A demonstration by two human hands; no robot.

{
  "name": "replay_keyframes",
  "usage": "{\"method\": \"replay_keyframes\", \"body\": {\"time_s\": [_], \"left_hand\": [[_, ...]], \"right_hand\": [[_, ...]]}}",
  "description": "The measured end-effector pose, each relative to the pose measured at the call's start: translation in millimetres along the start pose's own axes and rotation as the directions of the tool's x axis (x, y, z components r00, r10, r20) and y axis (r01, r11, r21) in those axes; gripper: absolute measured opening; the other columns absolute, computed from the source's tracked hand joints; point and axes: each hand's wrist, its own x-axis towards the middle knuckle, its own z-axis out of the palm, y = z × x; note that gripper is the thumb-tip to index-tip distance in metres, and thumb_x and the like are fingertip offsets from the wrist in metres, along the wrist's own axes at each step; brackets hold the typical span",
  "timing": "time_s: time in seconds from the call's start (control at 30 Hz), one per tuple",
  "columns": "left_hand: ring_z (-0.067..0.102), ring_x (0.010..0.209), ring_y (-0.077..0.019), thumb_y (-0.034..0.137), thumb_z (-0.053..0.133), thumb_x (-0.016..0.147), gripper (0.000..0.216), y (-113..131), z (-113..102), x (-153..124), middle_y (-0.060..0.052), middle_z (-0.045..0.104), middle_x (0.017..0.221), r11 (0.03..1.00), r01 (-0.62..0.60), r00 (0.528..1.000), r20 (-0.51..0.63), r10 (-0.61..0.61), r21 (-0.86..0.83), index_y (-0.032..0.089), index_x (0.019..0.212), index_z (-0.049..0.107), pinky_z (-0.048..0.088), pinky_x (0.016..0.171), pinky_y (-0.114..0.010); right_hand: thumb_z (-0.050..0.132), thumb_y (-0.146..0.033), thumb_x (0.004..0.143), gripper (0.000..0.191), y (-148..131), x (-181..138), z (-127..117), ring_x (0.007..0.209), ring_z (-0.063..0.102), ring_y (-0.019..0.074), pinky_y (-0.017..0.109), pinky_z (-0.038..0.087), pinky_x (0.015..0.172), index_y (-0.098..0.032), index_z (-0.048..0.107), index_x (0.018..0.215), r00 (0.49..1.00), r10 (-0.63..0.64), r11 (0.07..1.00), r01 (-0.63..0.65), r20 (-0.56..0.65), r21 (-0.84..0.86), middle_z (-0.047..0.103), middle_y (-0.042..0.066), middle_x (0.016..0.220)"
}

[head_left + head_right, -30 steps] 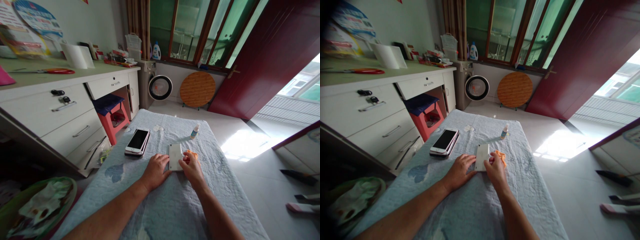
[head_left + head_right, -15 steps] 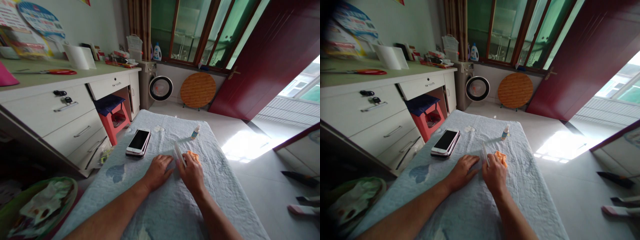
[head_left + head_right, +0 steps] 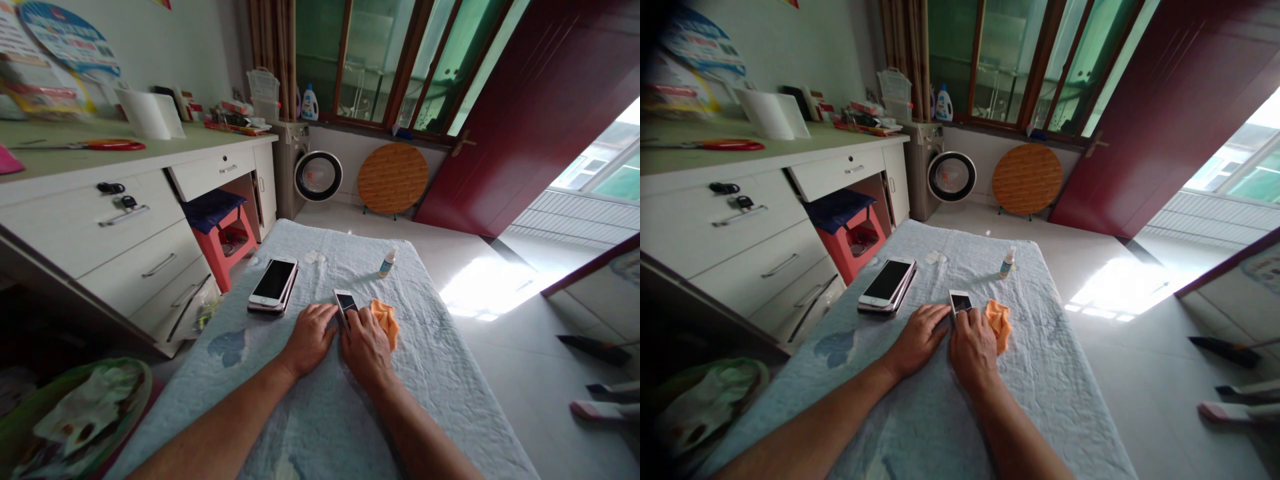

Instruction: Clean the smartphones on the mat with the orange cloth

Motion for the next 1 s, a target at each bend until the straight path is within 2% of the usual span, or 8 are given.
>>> {"method": "replay_keyframes", "body": {"time_s": [0.27, 0.4, 0.5, 0.67, 0.8, 1.0], "left_hand": [[0.046, 0.116, -0.0260, 0.030, 0.051, 0.089, 0.038, -1.5, 2.7, 0.9, -0.008, 0.058, 0.127, 0.998, 0.025, 0.999, 0.041, -0.028, 0.065, 0.018, 0.126, 0.054, 0.037, 0.101, -0.044], [0.045, 0.117, -0.0249, 0.024, 0.049, 0.089, 0.037, -2.9, 4.2, 1.5, -0.007, 0.057, 0.129, 0.995, 0.045, 0.998, 0.050, -0.050, 0.085, 0.018, 0.125, 0.054, 0.036, 0.104, -0.042], [0.044, 0.118, -0.0246, 0.022, 0.047, 0.089, 0.037, -4.0, 5.1, 1.7, -0.006, 0.056, 0.130, 0.994, 0.058, 0.996, 0.057, -0.064, 0.095, 0.018, 0.125, 0.054, 0.035, 0.104, -0.042], [0.045, 0.118, -0.0240, 0.019, 0.044, 0.089, 0.039, -3.7, 5.0, 1.3, -0.006, 0.057, 0.128, 0.994, 0.062, 0.996, 0.055, -0.067, 0.092, 0.019, 0.126, 0.054, 0.037, 0.103, -0.042], [0.047, 0.116, -0.0235, 0.014, 0.045, 0.087, 0.041, -4.7, 6.6, 0.8, -0.006, 0.058, 0.127, 0.996, 0.049, 0.998, 0.025, -0.051, 0.075, 0.020, 0.126, 0.054, 0.038, 0.102, -0.043], [0.048, 0.116, -0.0242, 0.010, 0.045, 0.084, 0.044, -7.5, 8.7, 0.3, -0.004, 0.058, 0.129, 0.998, 0.036, 0.999, 0.029, -0.037, 0.053, 0.020, 0.127, 0.053, 0.039, 0.101, -0.044]], "right_hand": [[0.052, -0.024, 0.085, 0.010, -1.0, 0.6, 5.3, 0.084, 0.050, 0.0195, 0.029, 0.034, 0.075, -0.019, 0.057, 0.093, 1.000, 0.008, 1.000, -0.008, 0.017, -0.011, 0.054, 0.005, 0.092], [0.051, -0.029, 0.087, 0.012, -1.1, -0.4, 4.5, 0.085, 0.050, 0.0195, 0.030, 0.035, 0.077, -0.019, 0.058, 0.089, 0.999, -0.006, 1.000, 0.006, 0.037, 0.000, 0.055, 0.005, 0.090], [0.049, -0.033, 0.088, 0.017, 1.6, -0.1, 1.6, 0.086, 0.051, 0.0195, 0.030, 0.036, 0.077, -0.020, 0.059, 0.091, 0.999, -0.008, 1.000, 0.008, 0.046, 0.012, 0.055, 0.005, 0.090], [0.055, -0.043, 0.084, 0.033, 6.7, 3.9, -3.1, 0.097, 0.048, 0.0247, 0.035, 0.035, 0.085, -0.020, 0.058, 0.106, 0.995, 0.078, 0.994, -0.082, -0.057, -0.071, 0.057, 0.009, 0.099], [0.057, -0.053, 0.079, 0.045, 6.5, 6.4, 0.0, 0.090, 0.050, 0.0269, 0.038, 0.035, 0.080, -0.019, 0.055, 0.109, 0.992, 0.125, 0.984, -0.124, -0.001, -0.126, 0.058, 0.010, 0.095], [0.058, -0.045, 0.078, 0.041, 5.0, 11.2, 5.8, 0.088, 0.050, 0.0257, 0.036, 0.033, 0.079, -0.019, 0.053, 0.109, 0.991, 0.133, 0.985, -0.131, 0.005, -0.110, 0.057, 0.009, 0.092]]}}
